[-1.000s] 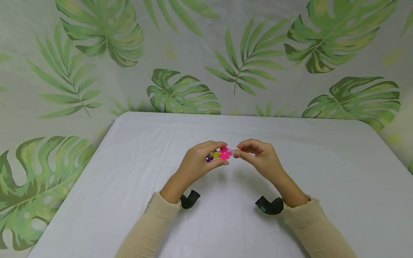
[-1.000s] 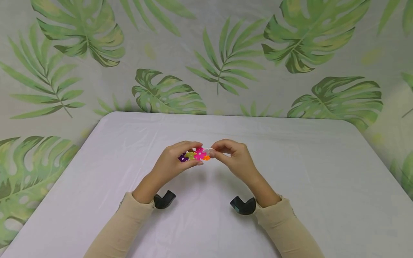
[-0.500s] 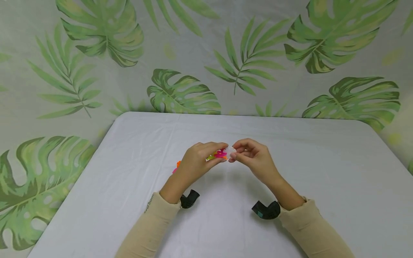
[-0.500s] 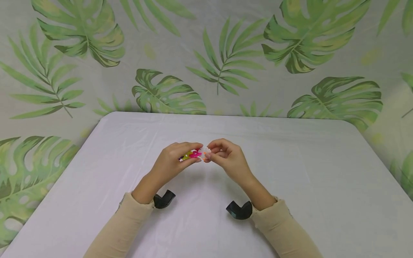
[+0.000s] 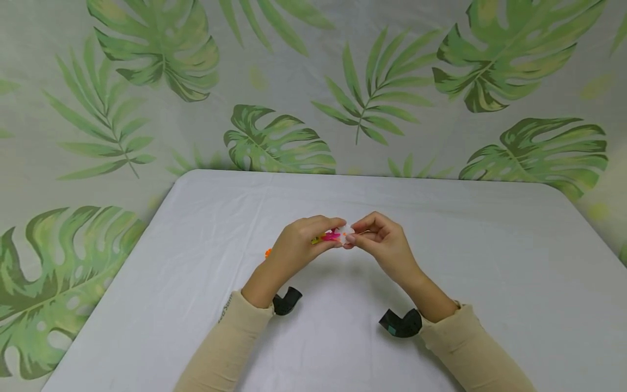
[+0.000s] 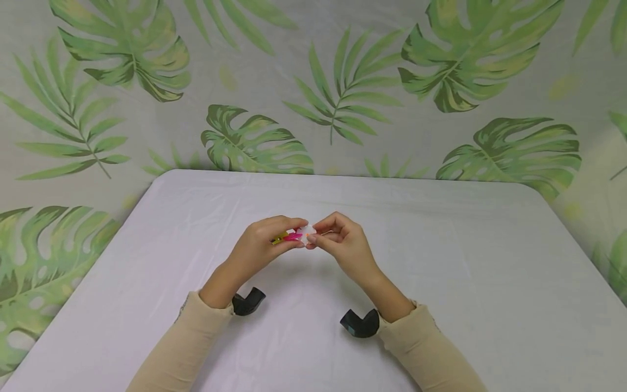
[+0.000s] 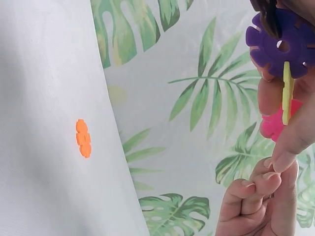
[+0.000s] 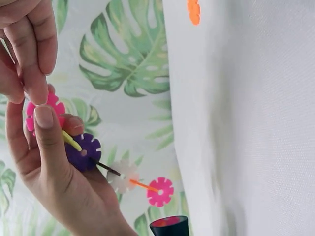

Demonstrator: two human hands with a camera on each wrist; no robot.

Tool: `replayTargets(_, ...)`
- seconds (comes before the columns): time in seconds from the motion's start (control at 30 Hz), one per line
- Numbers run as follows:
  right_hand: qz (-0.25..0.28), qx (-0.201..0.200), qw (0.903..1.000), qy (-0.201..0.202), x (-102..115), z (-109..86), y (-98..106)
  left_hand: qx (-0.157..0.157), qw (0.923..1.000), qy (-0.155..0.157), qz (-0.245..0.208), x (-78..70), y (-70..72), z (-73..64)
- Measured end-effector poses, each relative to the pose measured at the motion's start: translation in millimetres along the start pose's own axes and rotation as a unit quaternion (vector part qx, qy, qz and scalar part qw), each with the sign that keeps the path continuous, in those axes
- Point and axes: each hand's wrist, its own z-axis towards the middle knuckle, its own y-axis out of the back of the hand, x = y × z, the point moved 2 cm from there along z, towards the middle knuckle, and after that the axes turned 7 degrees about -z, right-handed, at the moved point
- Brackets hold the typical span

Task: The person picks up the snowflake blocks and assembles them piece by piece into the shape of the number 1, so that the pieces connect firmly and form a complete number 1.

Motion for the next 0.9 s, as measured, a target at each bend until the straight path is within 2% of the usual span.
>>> replayTargets(0.07, -0.012, 0.0, 0.9999, 0.004, 0.2, 0.1, -0.2, -0.002, 1.0, 0.005, 0.001, 0.7, 0.7, -0.5)
replayTargets(0.3, -0.104, -0.011, 0.9942, 0.024, -0.3, 3.0, 3.5, -0.026, 0.9992, 0.026, 0.014, 5.5, 7.3, -1.4)
replayTargets(0.47, -0.131, 0.0, 0.9912, 0.024, 5.3, 6.5, 5.4, -0.055, 0.9975, 0.033, 0.029, 10.4, 15.0, -2.0)
replayTargets(0.63, -0.168, 0.017, 0.9857, -0.001, 9.6, 10.0, 5.6, -0.079, 0.9957, 0.033, 0.036, 13.4, 21.7, -2.4)
replayTargets(0.9, -0.186, 0.029, 0.9806, -0.055, -12.4, 17.1, 11.8, -0.098, 0.9933, 0.042, 0.045, 17.9, 27.0, -4.3)
